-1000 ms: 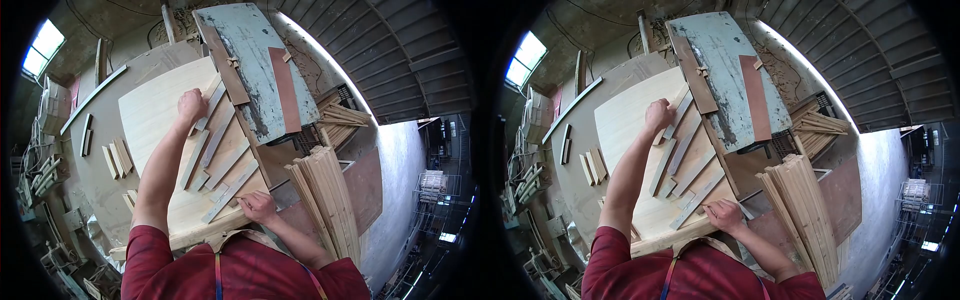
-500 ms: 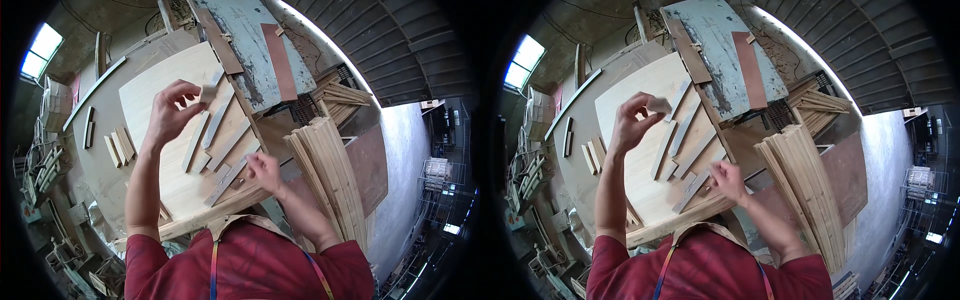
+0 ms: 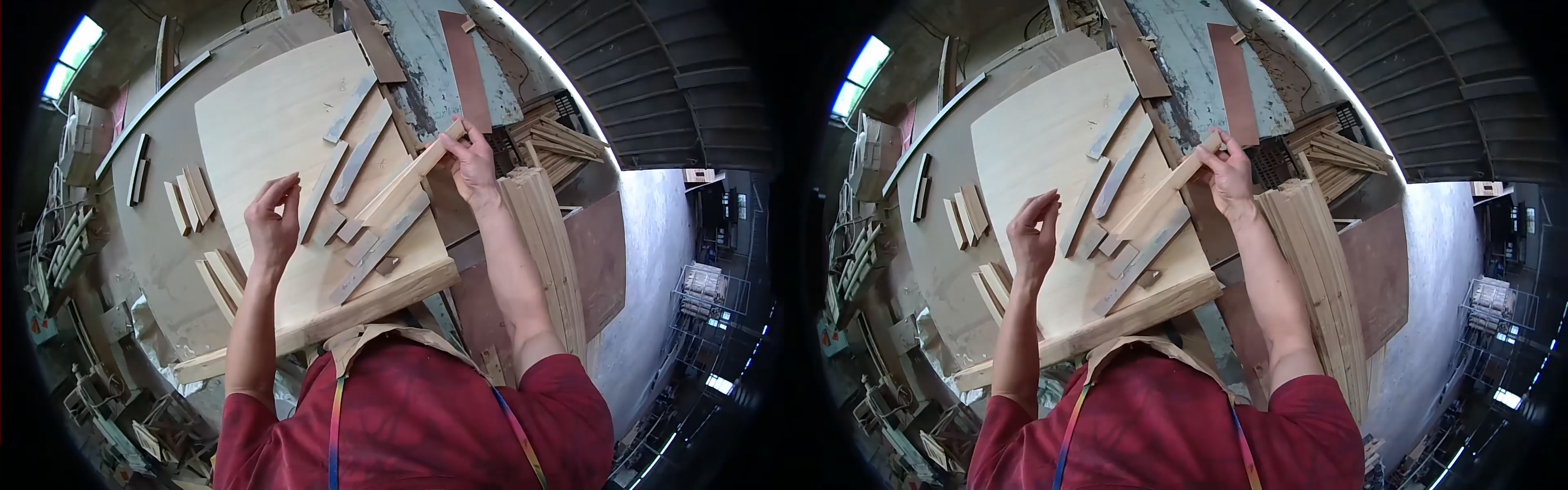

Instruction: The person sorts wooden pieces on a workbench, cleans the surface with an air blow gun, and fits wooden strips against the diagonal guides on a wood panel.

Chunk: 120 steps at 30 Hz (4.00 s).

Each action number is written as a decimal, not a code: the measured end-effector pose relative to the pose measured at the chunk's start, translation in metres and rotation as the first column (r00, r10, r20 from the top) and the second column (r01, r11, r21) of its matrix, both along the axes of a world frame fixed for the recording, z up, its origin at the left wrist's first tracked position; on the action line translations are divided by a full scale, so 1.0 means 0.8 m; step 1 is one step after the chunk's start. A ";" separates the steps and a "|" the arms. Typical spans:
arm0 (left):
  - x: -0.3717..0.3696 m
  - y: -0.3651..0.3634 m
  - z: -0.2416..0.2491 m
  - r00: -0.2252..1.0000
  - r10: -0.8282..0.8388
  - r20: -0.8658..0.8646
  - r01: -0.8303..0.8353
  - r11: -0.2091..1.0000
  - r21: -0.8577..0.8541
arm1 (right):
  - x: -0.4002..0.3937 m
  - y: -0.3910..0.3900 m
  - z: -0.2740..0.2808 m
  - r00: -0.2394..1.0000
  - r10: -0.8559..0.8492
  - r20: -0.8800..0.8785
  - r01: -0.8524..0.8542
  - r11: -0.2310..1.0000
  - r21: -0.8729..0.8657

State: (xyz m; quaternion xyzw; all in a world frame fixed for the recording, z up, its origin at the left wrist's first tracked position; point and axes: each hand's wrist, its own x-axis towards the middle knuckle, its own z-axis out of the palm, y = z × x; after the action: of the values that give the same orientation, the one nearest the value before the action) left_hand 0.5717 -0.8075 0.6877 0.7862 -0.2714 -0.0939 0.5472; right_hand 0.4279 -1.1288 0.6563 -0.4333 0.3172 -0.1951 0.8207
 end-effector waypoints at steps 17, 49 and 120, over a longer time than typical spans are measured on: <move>-0.073 -0.153 -0.047 0.932 -0.330 0.153 0.165 0.760 0.629 | 0.068 -0.078 -0.102 0.954 0.251 -0.163 -0.269 0.958 -0.102; -0.106 -0.096 -0.071 0.885 -0.252 0.390 0.002 0.842 0.539 | 0.038 -0.007 -0.097 0.943 0.030 -0.333 -0.203 0.844 -0.497; -0.087 -0.108 -0.119 0.801 -0.174 0.573 -0.167 0.854 0.492 | 0.054 -0.194 0.203 0.977 -0.208 -0.048 0.012 0.276 -0.961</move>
State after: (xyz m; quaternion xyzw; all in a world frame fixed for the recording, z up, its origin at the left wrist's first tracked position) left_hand 0.5019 -0.8941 0.5928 0.8919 -0.3959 0.0885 0.1998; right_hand 0.4709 -1.2843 0.8187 -0.8290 0.2329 -0.3658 0.3533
